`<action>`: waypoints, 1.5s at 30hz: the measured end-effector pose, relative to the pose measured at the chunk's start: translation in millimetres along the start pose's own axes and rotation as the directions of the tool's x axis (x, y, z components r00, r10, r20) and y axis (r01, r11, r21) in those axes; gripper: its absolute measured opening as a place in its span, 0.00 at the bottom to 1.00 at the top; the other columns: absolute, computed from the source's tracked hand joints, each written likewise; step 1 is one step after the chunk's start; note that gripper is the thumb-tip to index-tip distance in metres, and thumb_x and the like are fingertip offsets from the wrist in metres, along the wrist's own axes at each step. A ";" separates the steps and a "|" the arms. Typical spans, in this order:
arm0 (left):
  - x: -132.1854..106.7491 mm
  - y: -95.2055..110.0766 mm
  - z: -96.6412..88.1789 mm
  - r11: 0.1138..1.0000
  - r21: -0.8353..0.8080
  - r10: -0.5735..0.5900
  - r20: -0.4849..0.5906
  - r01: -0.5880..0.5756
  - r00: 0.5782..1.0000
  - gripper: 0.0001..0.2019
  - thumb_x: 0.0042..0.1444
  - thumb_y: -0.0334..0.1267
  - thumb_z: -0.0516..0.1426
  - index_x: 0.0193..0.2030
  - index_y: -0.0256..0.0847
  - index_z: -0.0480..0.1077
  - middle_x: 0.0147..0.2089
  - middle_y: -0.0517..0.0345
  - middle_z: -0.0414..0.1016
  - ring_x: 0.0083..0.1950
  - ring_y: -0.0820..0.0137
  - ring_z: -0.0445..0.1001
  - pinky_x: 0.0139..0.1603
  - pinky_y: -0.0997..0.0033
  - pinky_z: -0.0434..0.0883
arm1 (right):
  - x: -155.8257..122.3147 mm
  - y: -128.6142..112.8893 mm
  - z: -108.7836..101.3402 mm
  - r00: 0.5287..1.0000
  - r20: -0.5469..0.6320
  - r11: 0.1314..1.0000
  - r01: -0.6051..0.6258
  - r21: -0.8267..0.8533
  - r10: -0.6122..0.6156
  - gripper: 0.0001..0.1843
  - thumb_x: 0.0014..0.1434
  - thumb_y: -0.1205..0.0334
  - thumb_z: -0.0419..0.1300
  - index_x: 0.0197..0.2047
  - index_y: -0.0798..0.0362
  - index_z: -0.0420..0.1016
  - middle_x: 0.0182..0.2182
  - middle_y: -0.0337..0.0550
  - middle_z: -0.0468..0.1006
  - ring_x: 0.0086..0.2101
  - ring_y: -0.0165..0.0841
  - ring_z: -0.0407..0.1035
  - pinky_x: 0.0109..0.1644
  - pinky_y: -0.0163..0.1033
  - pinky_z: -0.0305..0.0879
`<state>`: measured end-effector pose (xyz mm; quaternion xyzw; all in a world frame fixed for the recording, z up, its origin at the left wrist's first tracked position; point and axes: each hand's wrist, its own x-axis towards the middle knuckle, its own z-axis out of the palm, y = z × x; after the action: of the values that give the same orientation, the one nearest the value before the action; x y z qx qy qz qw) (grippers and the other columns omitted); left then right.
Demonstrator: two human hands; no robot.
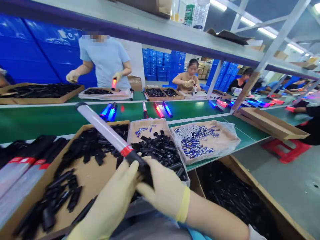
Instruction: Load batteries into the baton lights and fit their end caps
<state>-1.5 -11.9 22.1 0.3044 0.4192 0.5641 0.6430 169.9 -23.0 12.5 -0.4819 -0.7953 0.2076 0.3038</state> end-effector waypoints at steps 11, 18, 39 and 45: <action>37.1 13.0 32.9 0.965 -0.092 -0.251 -0.069 0.245 0.965 0.09 0.62 0.39 0.60 0.42 0.35 0.76 0.29 0.61 0.60 0.22 0.79 0.59 0.16 0.82 0.62 | 56.0 180.7 -82.9 0.886 0.065 0.684 -0.306 -0.662 0.459 0.12 0.65 0.67 0.57 0.41 0.59 0.83 0.44 0.57 0.80 0.46 0.41 0.75 0.54 0.40 0.67; 41.7 2.4 54.5 0.953 -0.111 -0.286 -0.014 0.283 0.958 0.11 0.65 0.40 0.55 0.41 0.36 0.75 0.31 0.56 0.67 0.26 0.73 0.65 0.22 0.75 0.70 | 60.2 187.5 -63.8 0.844 0.065 0.570 -0.300 -0.765 0.532 0.16 0.65 0.61 0.59 0.49 0.63 0.81 0.47 0.65 0.79 0.49 0.45 0.75 0.52 0.41 0.68; -41.9 -8.8 2.2 0.920 -0.368 -0.184 -0.098 0.136 0.978 0.10 0.66 0.35 0.55 0.47 0.37 0.76 0.42 0.47 0.79 0.42 0.61 0.81 0.46 0.57 0.81 | 56.4 128.9 -66.6 0.843 -0.122 0.515 -0.428 -0.743 0.524 0.11 0.65 0.69 0.57 0.42 0.64 0.81 0.44 0.66 0.80 0.45 0.46 0.78 0.45 0.43 0.68; -45.0 -12.1 -15.7 0.913 -0.391 -0.141 -0.028 0.119 0.990 0.11 0.68 0.36 0.54 0.49 0.37 0.76 0.45 0.45 0.80 0.48 0.62 0.80 0.52 0.58 0.79 | -1.1 15.9 -34.1 0.990 0.018 0.952 -0.126 -0.279 0.137 0.08 0.68 0.61 0.57 0.46 0.49 0.77 0.37 0.39 0.82 0.37 0.32 0.77 0.42 0.34 0.70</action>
<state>-10.1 -59.4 13.2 0.1266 0.3360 0.6002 0.7147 203.7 -15.6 27.1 -0.5676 -0.7881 0.1231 0.2040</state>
